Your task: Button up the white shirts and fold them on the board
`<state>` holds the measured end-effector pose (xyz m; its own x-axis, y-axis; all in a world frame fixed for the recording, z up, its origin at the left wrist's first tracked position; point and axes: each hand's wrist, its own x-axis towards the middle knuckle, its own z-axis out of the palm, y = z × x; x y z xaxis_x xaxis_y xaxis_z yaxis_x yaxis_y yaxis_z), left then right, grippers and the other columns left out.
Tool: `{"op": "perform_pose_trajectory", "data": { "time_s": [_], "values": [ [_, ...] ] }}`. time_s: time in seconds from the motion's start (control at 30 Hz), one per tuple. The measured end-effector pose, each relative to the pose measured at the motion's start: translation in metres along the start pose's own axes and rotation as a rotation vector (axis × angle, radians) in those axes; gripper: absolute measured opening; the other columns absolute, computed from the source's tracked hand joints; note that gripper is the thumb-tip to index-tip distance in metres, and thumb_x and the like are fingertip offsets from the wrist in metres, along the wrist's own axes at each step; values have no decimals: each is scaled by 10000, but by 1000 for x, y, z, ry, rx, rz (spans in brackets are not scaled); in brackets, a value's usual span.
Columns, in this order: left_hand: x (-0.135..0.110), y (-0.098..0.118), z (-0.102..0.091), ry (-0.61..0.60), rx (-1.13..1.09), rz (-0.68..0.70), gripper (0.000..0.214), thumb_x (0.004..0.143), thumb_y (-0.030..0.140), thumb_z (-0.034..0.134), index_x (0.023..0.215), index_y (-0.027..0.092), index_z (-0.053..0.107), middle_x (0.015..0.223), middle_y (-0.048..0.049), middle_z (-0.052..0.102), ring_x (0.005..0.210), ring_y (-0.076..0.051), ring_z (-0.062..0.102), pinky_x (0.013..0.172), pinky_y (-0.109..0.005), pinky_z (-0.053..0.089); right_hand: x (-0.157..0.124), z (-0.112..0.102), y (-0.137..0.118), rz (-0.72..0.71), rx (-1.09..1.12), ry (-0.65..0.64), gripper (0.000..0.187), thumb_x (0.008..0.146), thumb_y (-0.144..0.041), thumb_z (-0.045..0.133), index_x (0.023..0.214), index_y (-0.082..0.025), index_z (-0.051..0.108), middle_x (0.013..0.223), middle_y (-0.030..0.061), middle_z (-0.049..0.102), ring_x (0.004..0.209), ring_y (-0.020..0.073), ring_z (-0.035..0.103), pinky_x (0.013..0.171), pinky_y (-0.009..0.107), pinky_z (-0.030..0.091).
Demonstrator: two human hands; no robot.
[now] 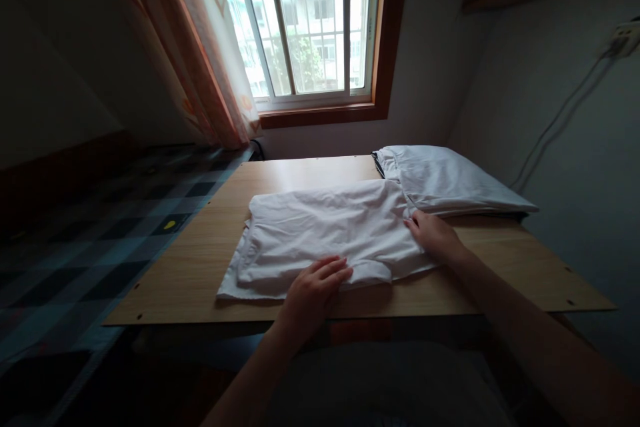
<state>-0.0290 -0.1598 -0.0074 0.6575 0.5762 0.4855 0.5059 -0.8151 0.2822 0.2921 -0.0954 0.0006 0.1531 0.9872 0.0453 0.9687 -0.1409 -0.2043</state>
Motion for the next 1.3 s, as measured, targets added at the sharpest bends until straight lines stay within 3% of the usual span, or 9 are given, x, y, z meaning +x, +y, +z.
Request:
{"op": "perform_pose_trajectory", "data": {
  "time_s": [0.23, 0.43, 0.57, 0.73, 0.9, 1.1, 1.3],
  "values": [
    [2, -5, -9, -83, -203, -14, 371, 903, 59, 444, 1148, 204, 682, 1259, -82, 674, 1272, -194, 551, 1035, -396, 510, -10, 6, -6, 15, -65, 53, 318, 1008, -397, 373, 1093, -177, 586, 936, 139, 730, 793, 245, 689, 592, 282, 340],
    [14, 14, -11, -137, -23, -58, 339, 886, 110, 540, 1185, 217, 659, 1260, -77, 668, 1222, -243, 570, 1049, -468, 478, -9, 5, 3, -1, 80, 97, 324, 991, -432, 402, 923, -201, 619, 875, 103, 728, 785, 222, 666, 567, 267, 297],
    [34, 30, 3, -165, 52, 21, 333, 909, 138, 552, 1225, 219, 623, 1272, -60, 661, 1217, -237, 568, 1060, -439, 456, -8, 3, 7, 45, 198, 104, 363, 967, -491, 424, 899, -205, 635, 871, 97, 725, 797, 223, 657, 575, 261, 305],
    [60, 39, 31, -184, 125, 55, 246, 921, 132, 560, 1145, 184, 648, 1211, -63, 690, 1187, -249, 586, 983, -404, 503, -7, 4, 5, 64, 170, 109, 350, 962, -472, 440, 937, -198, 656, 915, 114, 733, 817, 238, 666, 578, 269, 298],
    [60, 32, 48, -82, 1, 33, 227, 918, 126, 556, 1080, 209, 692, 1157, -53, 717, 1183, -225, 596, 971, -386, 520, -2, 3, 4, 36, 127, 88, 281, 961, -392, 465, 970, -189, 659, 910, 117, 736, 805, 229, 670, 582, 271, 315],
    [54, 24, 49, -26, -261, -12, 337, 837, 58, 552, 1083, 226, 711, 1186, -40, 712, 1190, -203, 596, 1009, -372, 511, 15, -1, 9, 1, 142, 57, 235, 958, -308, 467, 963, -156, 646, 901, 137, 719, 802, 226, 659, 641, 276, 374],
    [55, 28, 47, -48, -264, -32, 348, 833, 58, 530, 1091, 214, 702, 1208, -57, 702, 1189, -212, 595, 1021, -389, 504, 62, -5, 7, 16, 515, 109, 380, 906, -345, 545, 1228, -145, 573, 982, 117, 701, 840, 209, 641, 697, 260, 453]
  ]
}}
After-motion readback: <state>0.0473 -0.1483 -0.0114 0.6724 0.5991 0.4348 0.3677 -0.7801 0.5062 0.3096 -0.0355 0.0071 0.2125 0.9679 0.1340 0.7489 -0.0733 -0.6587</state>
